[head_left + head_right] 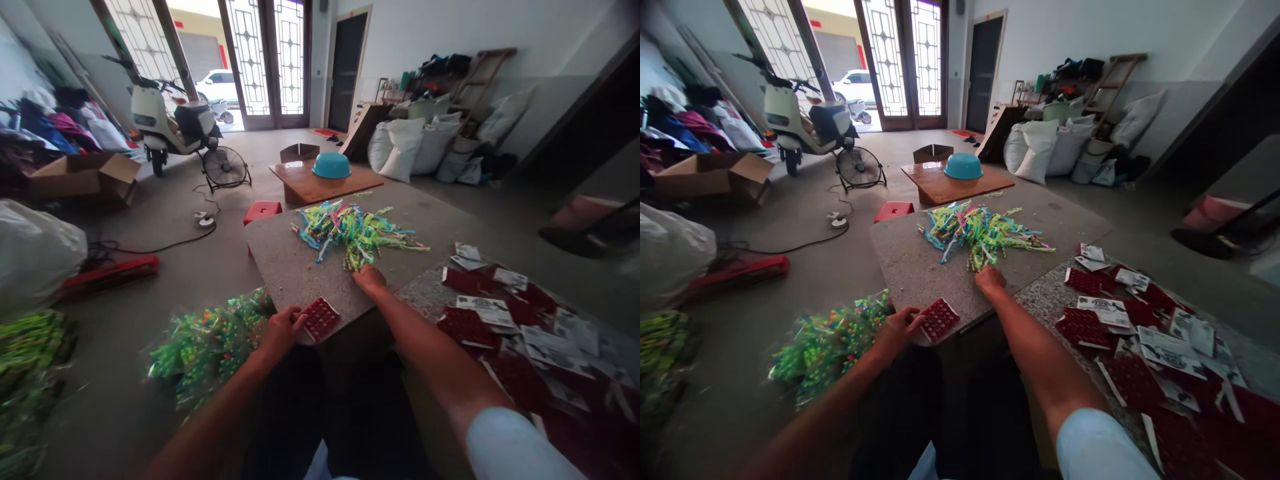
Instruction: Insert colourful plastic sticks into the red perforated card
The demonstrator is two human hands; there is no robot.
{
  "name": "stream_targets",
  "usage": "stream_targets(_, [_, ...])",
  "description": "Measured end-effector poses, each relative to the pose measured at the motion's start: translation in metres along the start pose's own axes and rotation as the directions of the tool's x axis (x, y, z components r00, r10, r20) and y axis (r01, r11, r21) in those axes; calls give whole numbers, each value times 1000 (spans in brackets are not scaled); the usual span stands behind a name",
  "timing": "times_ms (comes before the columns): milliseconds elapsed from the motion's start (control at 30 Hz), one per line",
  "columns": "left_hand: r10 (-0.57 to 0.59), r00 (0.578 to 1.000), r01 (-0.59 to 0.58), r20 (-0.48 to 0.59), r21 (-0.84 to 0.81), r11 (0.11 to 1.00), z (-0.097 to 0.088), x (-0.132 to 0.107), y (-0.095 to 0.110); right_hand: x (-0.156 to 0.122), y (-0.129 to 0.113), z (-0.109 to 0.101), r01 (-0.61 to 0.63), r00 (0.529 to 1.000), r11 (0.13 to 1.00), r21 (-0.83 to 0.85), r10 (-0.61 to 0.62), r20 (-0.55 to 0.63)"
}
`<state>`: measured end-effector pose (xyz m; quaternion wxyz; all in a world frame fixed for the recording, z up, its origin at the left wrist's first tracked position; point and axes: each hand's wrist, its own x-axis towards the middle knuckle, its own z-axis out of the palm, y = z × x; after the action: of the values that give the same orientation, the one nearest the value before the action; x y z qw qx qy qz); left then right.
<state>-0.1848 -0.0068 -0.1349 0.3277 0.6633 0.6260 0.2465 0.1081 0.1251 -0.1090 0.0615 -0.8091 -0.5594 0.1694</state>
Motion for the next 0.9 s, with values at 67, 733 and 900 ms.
stream_targets(67, [46,998,-42,-32,111,993,-3,-3,3,1,-1,-2,-35,999,999,41,35,1])
stream_targets(733, [530,819,-572,221,397,718,50,-52,24,-133,20,20,-13,953,438,899,-266,143])
stream_targets(900, [576,805,-582,141,368,725,46,-61,13,-137,-14,42,139,937,617,774,-334,99])
